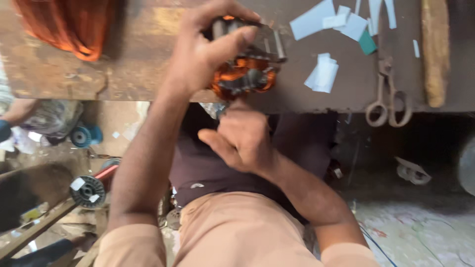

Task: The person is winding copper wire around a laminated metal core, likely a transformer or motor stator. They use their hands to wrap the wire and a red-handled screwdriver to push the coils into the slots. The person also inserts small white paper strips between the windings.

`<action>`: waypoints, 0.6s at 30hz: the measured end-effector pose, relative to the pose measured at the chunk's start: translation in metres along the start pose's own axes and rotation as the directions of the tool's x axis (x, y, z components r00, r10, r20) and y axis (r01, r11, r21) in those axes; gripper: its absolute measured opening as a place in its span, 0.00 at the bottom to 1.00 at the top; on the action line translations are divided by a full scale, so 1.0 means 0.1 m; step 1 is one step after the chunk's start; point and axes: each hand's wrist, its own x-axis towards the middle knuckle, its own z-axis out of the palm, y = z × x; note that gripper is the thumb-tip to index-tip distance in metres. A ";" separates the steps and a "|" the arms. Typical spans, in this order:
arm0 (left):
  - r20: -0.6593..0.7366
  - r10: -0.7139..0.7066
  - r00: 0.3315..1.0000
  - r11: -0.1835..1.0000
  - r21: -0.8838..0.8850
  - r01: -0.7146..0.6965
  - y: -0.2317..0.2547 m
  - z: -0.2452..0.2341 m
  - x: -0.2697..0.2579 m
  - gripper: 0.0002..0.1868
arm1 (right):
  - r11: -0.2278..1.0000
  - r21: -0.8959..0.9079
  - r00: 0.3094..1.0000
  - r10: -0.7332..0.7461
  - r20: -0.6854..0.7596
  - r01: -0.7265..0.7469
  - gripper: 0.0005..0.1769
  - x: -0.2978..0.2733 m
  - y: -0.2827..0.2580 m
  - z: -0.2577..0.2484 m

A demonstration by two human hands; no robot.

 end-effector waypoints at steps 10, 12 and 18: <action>-0.027 -0.008 1.000 0.999 0.040 0.009 0.02 0.10 0.06 0.21 | 0.983 0.089 0.987 -0.162 0.016 0.160 0.26 -0.25 -0.41 -0.40; 0.013 -0.097 0.995 0.989 0.112 0.095 0.07 0.19 0.12 0.21 | 0.975 0.101 0.980 -0.198 -0.011 0.198 0.26 -0.23 -0.43 -0.46; 0.042 0.087 0.995 0.901 0.424 -0.096 0.25 0.44 0.20 0.20 | 0.999 0.046 1.000 -0.009 -0.019 0.010 0.26 -0.26 -0.17 -0.52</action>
